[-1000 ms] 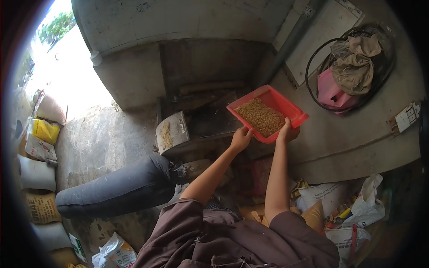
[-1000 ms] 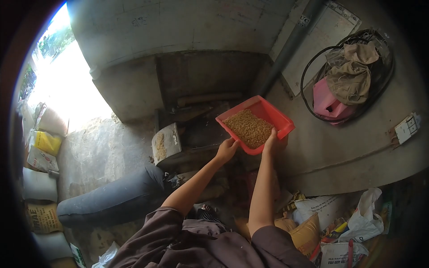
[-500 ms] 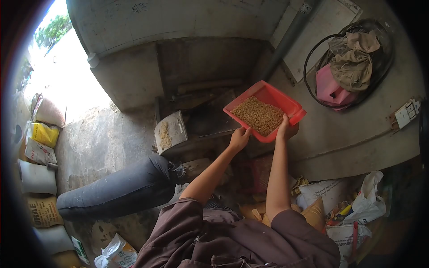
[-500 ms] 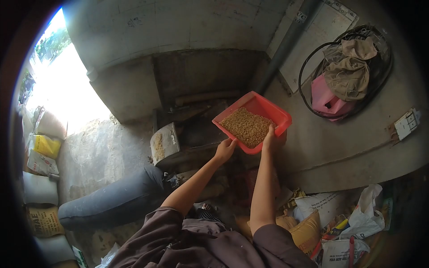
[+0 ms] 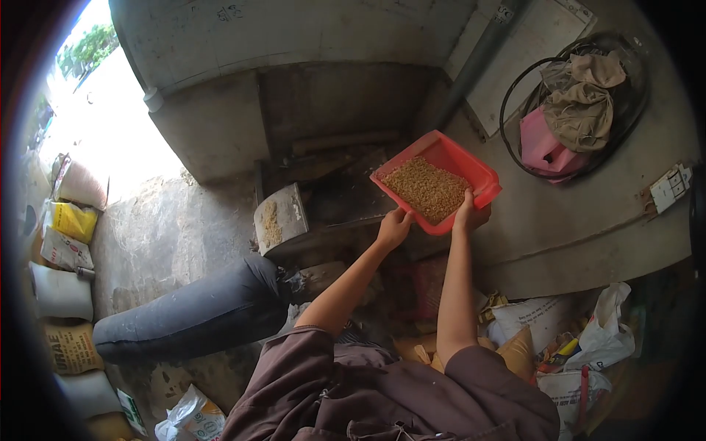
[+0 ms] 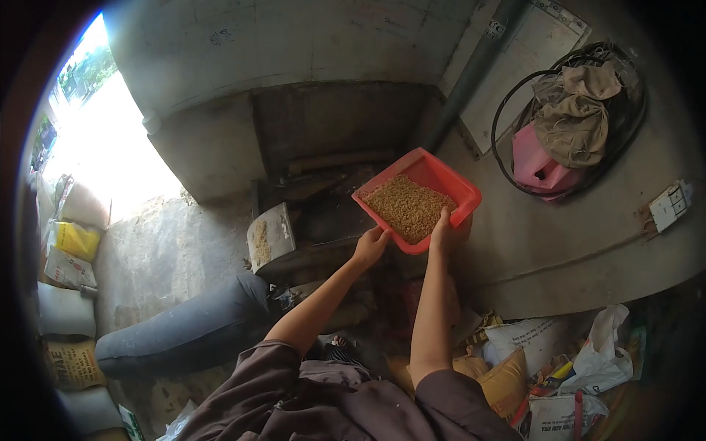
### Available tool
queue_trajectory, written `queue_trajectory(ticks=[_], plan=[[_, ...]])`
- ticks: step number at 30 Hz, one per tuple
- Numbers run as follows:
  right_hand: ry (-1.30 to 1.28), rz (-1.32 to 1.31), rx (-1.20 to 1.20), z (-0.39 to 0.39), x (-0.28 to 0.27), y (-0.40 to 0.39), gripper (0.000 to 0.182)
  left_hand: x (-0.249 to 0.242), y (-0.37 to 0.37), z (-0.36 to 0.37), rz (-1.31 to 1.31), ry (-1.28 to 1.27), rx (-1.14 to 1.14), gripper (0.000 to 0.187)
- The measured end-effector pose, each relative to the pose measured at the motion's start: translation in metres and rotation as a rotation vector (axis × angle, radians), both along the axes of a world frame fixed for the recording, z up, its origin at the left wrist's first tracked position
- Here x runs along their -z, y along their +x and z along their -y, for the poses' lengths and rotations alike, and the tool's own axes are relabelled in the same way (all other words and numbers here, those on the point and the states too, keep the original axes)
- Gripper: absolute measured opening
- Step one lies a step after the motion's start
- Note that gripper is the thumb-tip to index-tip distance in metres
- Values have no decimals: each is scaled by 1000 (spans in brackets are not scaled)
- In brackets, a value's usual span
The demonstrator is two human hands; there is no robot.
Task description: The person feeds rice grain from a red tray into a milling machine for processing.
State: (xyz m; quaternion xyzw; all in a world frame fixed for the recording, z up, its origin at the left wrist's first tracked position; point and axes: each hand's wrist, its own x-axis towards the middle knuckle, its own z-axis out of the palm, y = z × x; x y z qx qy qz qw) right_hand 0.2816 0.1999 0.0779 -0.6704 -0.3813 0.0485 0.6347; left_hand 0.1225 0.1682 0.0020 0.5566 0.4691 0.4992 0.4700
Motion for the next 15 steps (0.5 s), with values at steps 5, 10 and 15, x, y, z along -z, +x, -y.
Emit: queue_trajectory(ticks=[5,10,15], plan=[[10,51,30,1,-5,-4,30,-4,0,1,-33,-63,15,33],[50,65,27,0,-2,-4,23,-7,-2,1,-100,-137,54,33],[88,90,36,-3,3,-4,21,9,2,-2,-61,-73,2,33]])
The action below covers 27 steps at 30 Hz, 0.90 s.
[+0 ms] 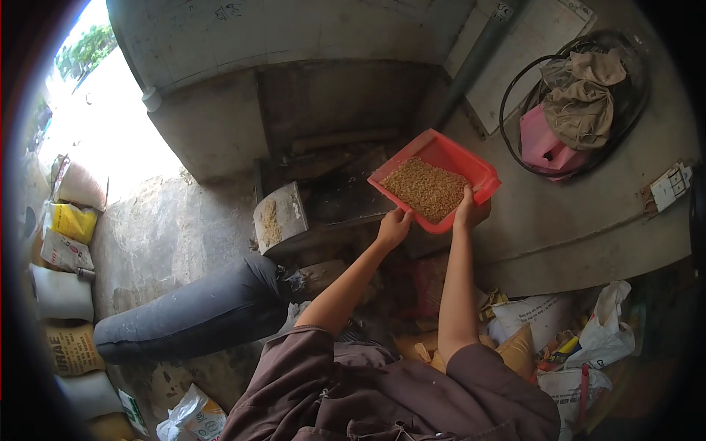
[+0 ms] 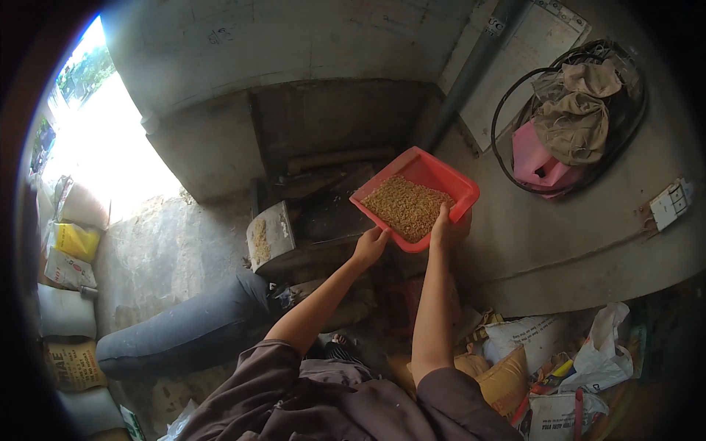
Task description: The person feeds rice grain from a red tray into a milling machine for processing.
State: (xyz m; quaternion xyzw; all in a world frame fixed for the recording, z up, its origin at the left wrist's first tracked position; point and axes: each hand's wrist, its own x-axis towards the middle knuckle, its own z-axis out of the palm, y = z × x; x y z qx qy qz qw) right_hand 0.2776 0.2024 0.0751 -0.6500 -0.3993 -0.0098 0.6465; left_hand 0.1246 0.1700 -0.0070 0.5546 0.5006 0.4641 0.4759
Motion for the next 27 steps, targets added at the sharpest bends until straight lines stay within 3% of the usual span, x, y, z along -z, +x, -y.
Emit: queue_trajectory(ticks=[3,8,10,20,27], plan=[[-10,-32,-13,1,-2,0,20,-18,-5,5,42,-24,22,33],[-3,-49,-23,-1,-3,2,20,-11,-2,4,4,-6,10,33],[19,57,-31,-2,3,5,19,-10,-2,4,35,-11,14,33],[-8,-9,-19,-1,1,5,17,-8,0,4,-7,7,8,34],[60,115,-2,-5,6,8,17,-14,0,9,36,-14,-27,35]])
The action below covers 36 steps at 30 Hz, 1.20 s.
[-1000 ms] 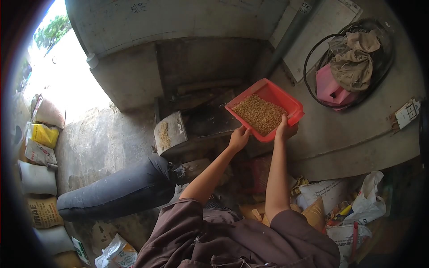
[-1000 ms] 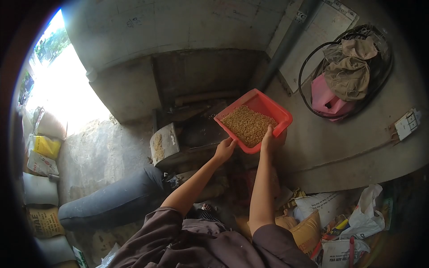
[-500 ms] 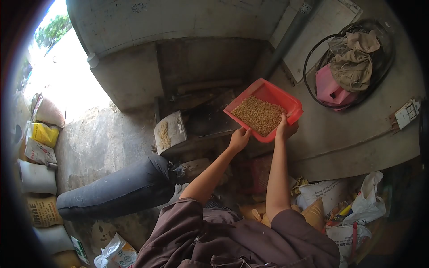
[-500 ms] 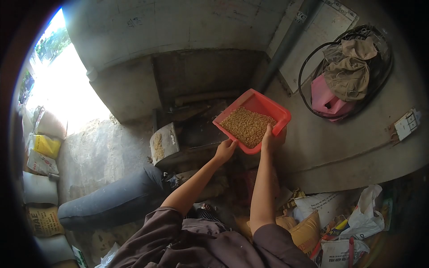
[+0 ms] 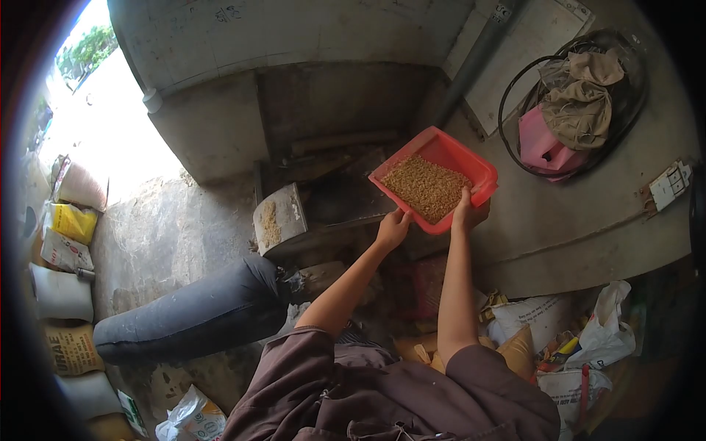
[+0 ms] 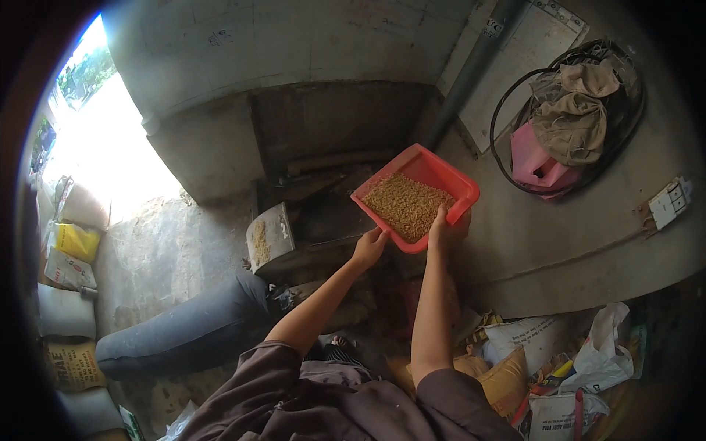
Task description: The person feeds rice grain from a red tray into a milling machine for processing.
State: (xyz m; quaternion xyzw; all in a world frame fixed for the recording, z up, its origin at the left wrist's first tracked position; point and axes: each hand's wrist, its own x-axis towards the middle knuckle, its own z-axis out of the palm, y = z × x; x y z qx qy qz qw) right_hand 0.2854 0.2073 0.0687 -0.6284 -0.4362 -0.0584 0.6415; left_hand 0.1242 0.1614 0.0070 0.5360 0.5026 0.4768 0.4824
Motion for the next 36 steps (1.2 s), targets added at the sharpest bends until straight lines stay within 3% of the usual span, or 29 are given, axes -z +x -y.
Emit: queue_trajectory(ticks=[3,12,15,18,27,30,33,36], plan=[[-1,-9,6,0,-1,-2,18,12,1,-9,-107,-23,44,36],[-75,-160,8,10,-14,-13,22,17,2,-14,27,39,17,36],[-86,-145,0,5,-9,-9,24,9,-3,-11,-93,-37,57,35],[-101,-127,-1,5,-8,-6,24,1,-4,-6,14,-32,29,34],[-110,-223,-22,5,-9,-7,23,23,-1,-17,-113,21,37,32],[-114,-231,-29,5,-4,-3,24,0,-5,-8,22,-18,38,33],[-104,-248,-45,6,-8,-8,25,13,-4,-12,-84,4,42,34],[-86,-240,-43,6,-6,-6,24,10,-4,-13,3,-5,50,35]])
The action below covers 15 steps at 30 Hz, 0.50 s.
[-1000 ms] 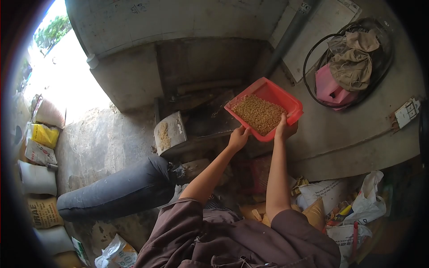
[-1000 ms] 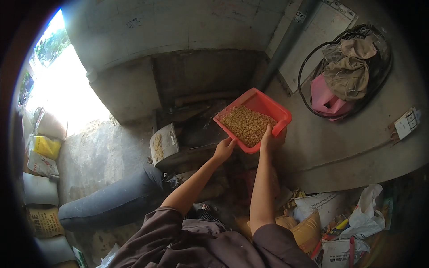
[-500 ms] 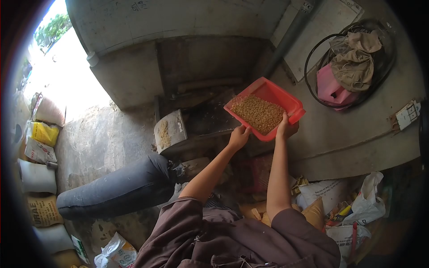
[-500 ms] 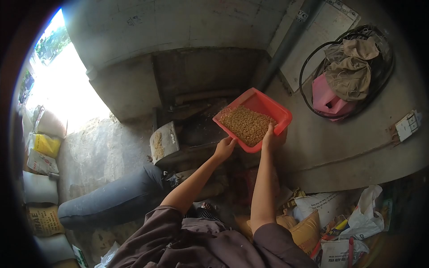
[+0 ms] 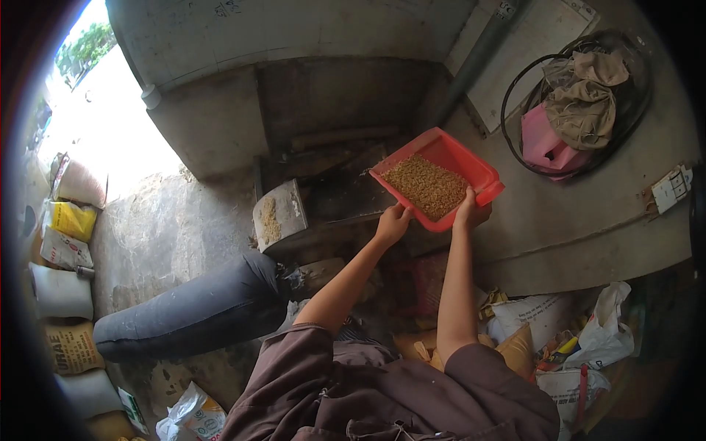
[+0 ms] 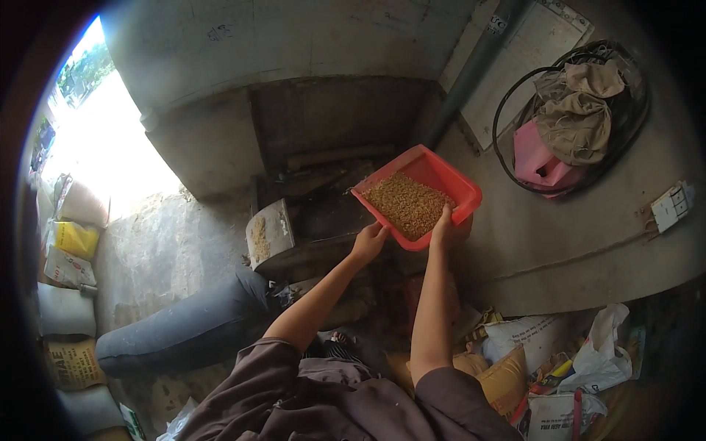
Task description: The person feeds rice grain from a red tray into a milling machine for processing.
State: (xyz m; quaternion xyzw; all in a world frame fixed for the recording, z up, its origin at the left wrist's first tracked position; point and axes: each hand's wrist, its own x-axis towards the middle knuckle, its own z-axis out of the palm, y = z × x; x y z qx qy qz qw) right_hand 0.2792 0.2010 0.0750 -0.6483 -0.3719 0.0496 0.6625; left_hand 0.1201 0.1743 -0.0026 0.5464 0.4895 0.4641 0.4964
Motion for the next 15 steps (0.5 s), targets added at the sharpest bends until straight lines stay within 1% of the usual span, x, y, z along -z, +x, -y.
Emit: queue_trajectory(ticks=[3,6,9,11,13,14,15], plan=[[-10,12,6,0,-3,-1,23,-10,-3,4,-63,-34,7,35],[-19,15,4,-3,2,3,23,-3,-1,2,7,10,-23,36],[-21,19,-10,-5,4,5,22,2,-1,1,-57,-14,4,36],[-26,9,-20,-4,3,5,21,1,1,3,-32,2,-11,36],[34,24,31,-4,3,1,21,-4,-4,4,-10,16,-37,36],[32,23,30,-3,2,2,21,-8,-6,5,-39,-36,4,36],[-31,35,5,-2,0,4,22,-13,-7,7,-68,-85,47,35]])
